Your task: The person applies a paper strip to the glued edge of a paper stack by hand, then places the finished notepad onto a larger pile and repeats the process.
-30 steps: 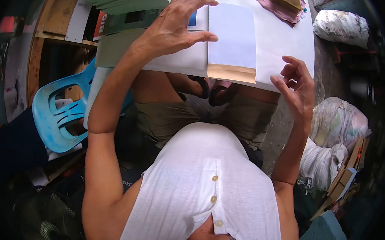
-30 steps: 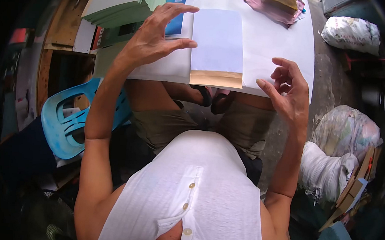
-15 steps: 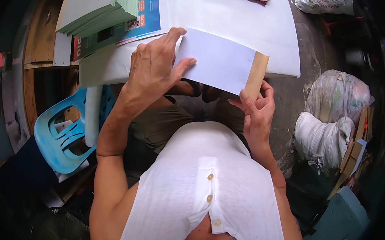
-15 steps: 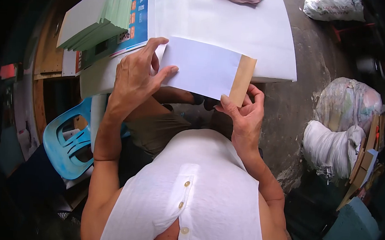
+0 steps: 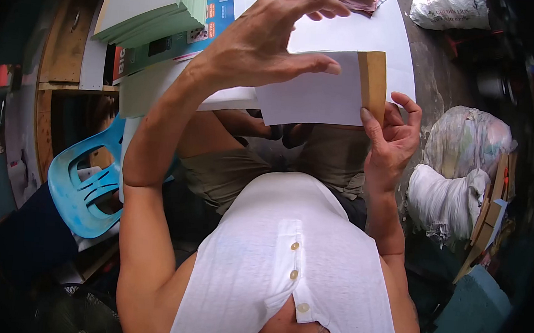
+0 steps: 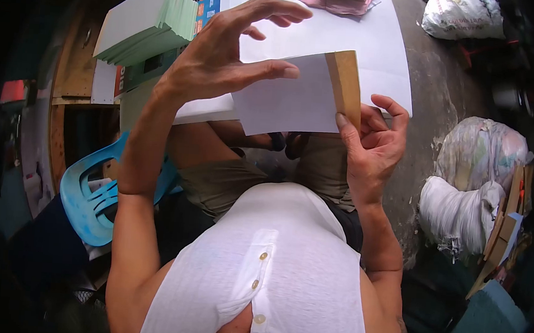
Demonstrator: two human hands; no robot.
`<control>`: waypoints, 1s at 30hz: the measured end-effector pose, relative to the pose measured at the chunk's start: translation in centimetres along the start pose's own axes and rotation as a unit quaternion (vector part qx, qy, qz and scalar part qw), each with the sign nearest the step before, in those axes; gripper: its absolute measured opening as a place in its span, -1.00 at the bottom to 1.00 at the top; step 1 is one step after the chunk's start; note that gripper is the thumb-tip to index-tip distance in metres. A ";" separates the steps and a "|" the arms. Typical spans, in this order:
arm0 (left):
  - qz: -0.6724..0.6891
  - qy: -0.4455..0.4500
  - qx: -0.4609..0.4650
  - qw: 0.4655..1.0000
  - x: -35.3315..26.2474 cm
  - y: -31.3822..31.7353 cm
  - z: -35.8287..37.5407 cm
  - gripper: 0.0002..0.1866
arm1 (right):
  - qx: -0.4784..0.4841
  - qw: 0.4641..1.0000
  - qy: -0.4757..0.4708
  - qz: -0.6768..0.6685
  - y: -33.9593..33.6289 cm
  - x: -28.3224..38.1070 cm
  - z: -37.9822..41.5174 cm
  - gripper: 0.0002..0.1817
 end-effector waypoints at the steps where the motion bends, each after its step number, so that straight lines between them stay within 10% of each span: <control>1: 0.029 0.015 0.016 0.999 -0.4 0.3 -1.2 -0.21 | 0.018 1.000 -0.021 -0.005 0.4 0.9 -0.6 -0.41; 6: 0.198 -0.053 0.207 0.957 0.4 0.9 -4.3 -0.59 | 0.141 0.985 -0.090 0.027 3.5 5.2 -4.8 -0.46; 10: 0.298 -0.085 0.139 0.941 1.8 -1.3 -4.8 -0.65 | 0.225 0.962 -0.141 0.068 5.6 7.4 -9.3 -0.50; 19: -0.186 0.150 -0.152 0.959 -3.6 -7.3 -3.1 -0.52 | 0.087 0.785 -0.582 0.196 7.6 14.7 -7.5 -0.60; 30: -0.148 0.072 -0.174 0.971 -1.1 4.0 10.0 -0.60 | 0.139 0.792 -0.540 0.249 6.4 0.0 1.4 -0.51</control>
Point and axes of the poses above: each hand's wrist, its own z-axis away from the middle knuckle, its own y-axis out of the palm, x = y × z, the point moved 9 cm from there along -z, towards the middle knuckle, and after that the axes turned 5 degrees about -x, right-handed, at the moved point
